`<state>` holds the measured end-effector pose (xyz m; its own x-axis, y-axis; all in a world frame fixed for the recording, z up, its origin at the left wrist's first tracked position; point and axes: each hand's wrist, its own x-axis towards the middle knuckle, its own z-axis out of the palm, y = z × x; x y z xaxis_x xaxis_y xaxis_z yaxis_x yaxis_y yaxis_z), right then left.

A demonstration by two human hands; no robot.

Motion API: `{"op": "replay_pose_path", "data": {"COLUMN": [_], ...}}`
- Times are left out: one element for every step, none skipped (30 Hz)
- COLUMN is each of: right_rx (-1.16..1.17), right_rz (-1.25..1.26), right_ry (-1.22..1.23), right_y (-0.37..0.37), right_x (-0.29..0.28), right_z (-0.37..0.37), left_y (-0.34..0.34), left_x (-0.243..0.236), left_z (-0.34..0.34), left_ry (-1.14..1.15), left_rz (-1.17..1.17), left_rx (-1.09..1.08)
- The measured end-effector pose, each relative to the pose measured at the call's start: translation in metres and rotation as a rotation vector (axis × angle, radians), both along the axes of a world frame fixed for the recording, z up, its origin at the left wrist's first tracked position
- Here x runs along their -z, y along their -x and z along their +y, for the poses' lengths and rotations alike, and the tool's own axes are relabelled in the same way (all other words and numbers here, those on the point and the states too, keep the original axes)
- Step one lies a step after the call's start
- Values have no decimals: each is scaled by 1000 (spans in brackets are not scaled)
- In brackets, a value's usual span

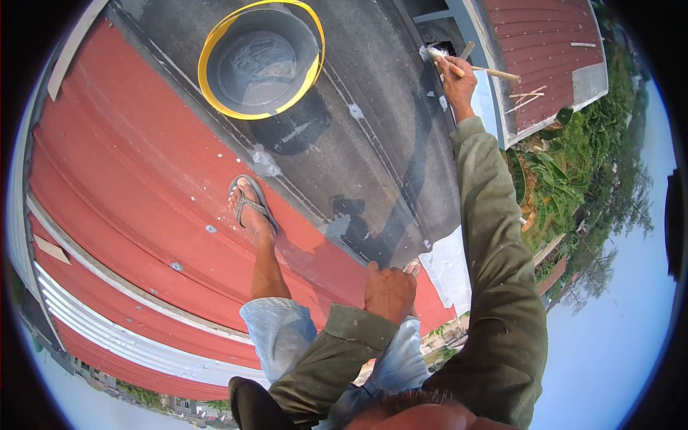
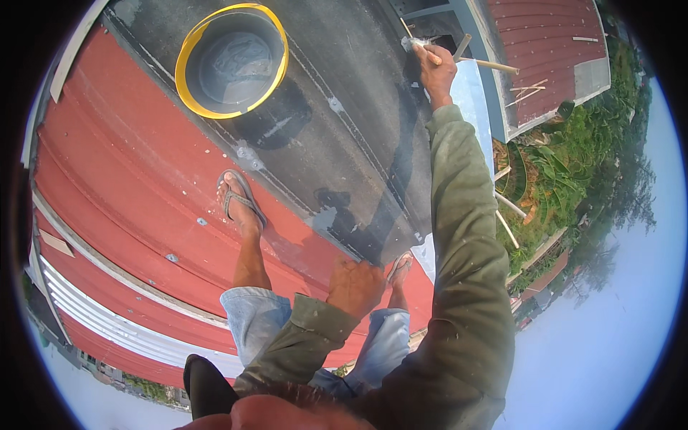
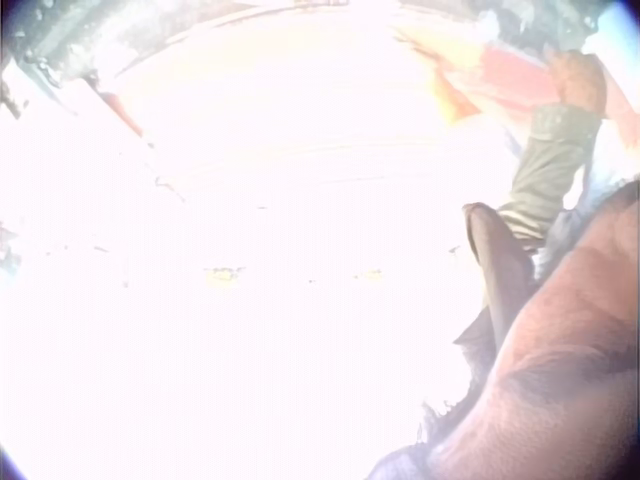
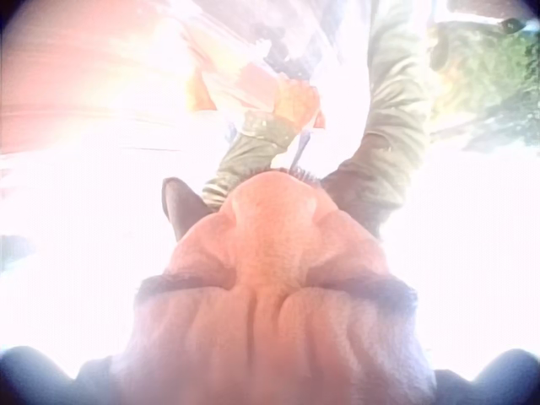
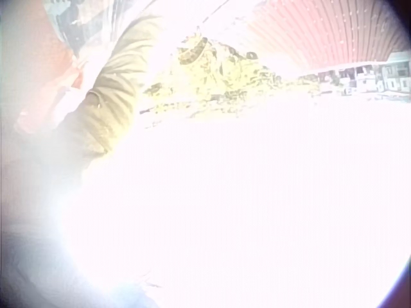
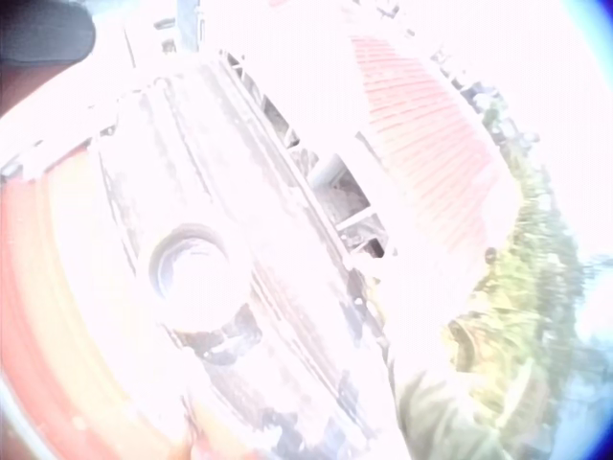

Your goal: The person applies a liquid compound and tape to seal roof joints. The person dips a brush into a bucket, paints a substance onto a seam, applies strips of white tape over the joint, and brushes more compound over the tape to secure it.

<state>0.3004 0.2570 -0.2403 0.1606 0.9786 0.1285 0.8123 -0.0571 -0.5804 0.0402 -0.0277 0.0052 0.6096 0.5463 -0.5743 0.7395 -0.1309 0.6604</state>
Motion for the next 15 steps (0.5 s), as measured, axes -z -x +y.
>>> {"op": "replay_pose_path", "data": {"right_rx": [-2,-2,-77,-154,-164,-163,-158,-152,-150,-122,-93,-91,-66,-41,-43], "right_rz": [-1,-1,-19,-35,-85,-85,-70,-55,-59,-82,-106,-109,-71,-34,-31], "right_ry": [-42,-40,-25,-13,-47,-47,-82,-116,-115,-47,20,21,-29,-78,-75], "right_y": [2,4,7,10,11,12,13,14,10,5,0,-2,2,5,9], "right_x": [0,1,2,2,1,0,-1,-2,-1,0,0,0,0,-1,0], "right_z": [-2,-4,-6,-7,-8,-8,-7,-7,-9,-11,-13,-14,-14,-14,-13], "left_y": [1,1,1,1,1,1,1,1,0,-1,-2,-2,-1,0,1], "left_x": [1,1,2,1,1,1,1,1,1,0,0,0,-1,-1,-2], "left_z": [-1,-3,-4,-3,-3,-2,-1,-1,0,0,1,2,2,2,2], "left_ry": [2,-24,-51,-52,-26,0,0,20,40,40,47,53,55,38,22], "left_rz": [0,-8,-16,-15,-15,-15,-14,-12,-14,-19,-17,-12,-7,1,9], "left_rx": [0,-10,-20,-20,-17,-15,-14,-12,-8,-6,1,7,4,16,29]}}
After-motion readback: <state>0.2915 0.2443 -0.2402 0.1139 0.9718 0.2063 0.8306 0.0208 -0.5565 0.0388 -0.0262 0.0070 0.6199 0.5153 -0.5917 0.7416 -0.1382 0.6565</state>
